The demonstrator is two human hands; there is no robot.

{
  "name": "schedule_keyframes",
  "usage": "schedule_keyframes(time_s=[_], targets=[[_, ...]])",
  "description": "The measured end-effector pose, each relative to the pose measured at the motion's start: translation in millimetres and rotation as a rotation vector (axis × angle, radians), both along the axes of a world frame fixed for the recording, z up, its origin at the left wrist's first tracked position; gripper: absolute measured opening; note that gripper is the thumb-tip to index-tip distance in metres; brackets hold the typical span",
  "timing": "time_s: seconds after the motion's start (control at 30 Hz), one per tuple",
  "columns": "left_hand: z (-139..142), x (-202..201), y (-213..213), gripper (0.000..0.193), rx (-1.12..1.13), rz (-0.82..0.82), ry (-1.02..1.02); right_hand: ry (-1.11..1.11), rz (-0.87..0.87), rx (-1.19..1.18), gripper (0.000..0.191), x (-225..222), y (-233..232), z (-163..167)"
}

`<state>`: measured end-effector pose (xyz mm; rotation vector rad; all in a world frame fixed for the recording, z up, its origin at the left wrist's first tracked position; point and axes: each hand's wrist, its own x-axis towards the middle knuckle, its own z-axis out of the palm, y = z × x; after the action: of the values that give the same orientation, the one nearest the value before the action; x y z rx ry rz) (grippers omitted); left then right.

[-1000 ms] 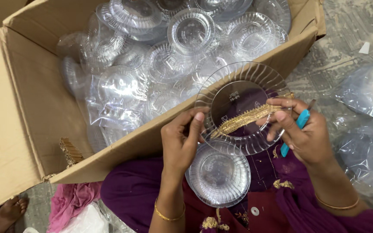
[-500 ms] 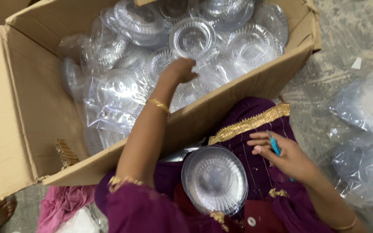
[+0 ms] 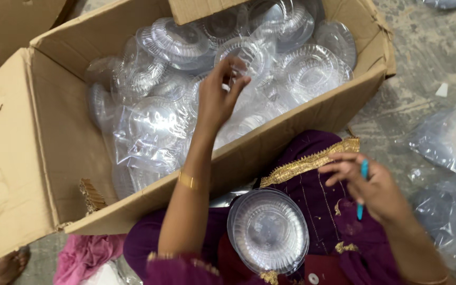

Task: The person sits on the floor and repeatedly picks clear plastic plates from a cardboard box. Using a small blue utility knife, they trim the edges of each plate, then place the trimmed plate on a growing stack on their lap. The process is repeated for multiple plates.

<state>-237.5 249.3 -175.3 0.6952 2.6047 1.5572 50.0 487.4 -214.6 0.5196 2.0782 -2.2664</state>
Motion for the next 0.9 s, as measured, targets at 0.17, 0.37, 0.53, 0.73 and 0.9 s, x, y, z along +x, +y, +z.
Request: schedule_keyframes(time_s=[0.17, 0.37, 0.53, 0.73, 0.9], targets=[[39.4, 124.8, -21.2, 0.016, -0.061, -0.214, 0.778, 0.352, 0.081, -0.603, 0.049, -11.0, 4.1, 34.1], [31.7, 149.1, -32.0, 0.040, 0.092, -0.340, 0.621, 0.213, -0.160, -0.193, 0.038, -13.3, -11.8, 49.6], [2.4, 49.3, -31.9, 0.057, -0.105, -0.164, 0.598, 0.222, -0.163, -0.173, 0.036, -2.7, -14.8, 45.1], [-86.3, -66.0, 19.8, 0.051, -1.005, -0.515, 0.076, 0.208, -0.215, -0.038, 0.037, 12.8, -9.2, 35.8], [-130.0, -50.7, 19.2, 0.040, -1.070, -0.308, 0.132, 0.036, -0.079, 0.039, 0.039, 17.4, -10.1, 20.8]])
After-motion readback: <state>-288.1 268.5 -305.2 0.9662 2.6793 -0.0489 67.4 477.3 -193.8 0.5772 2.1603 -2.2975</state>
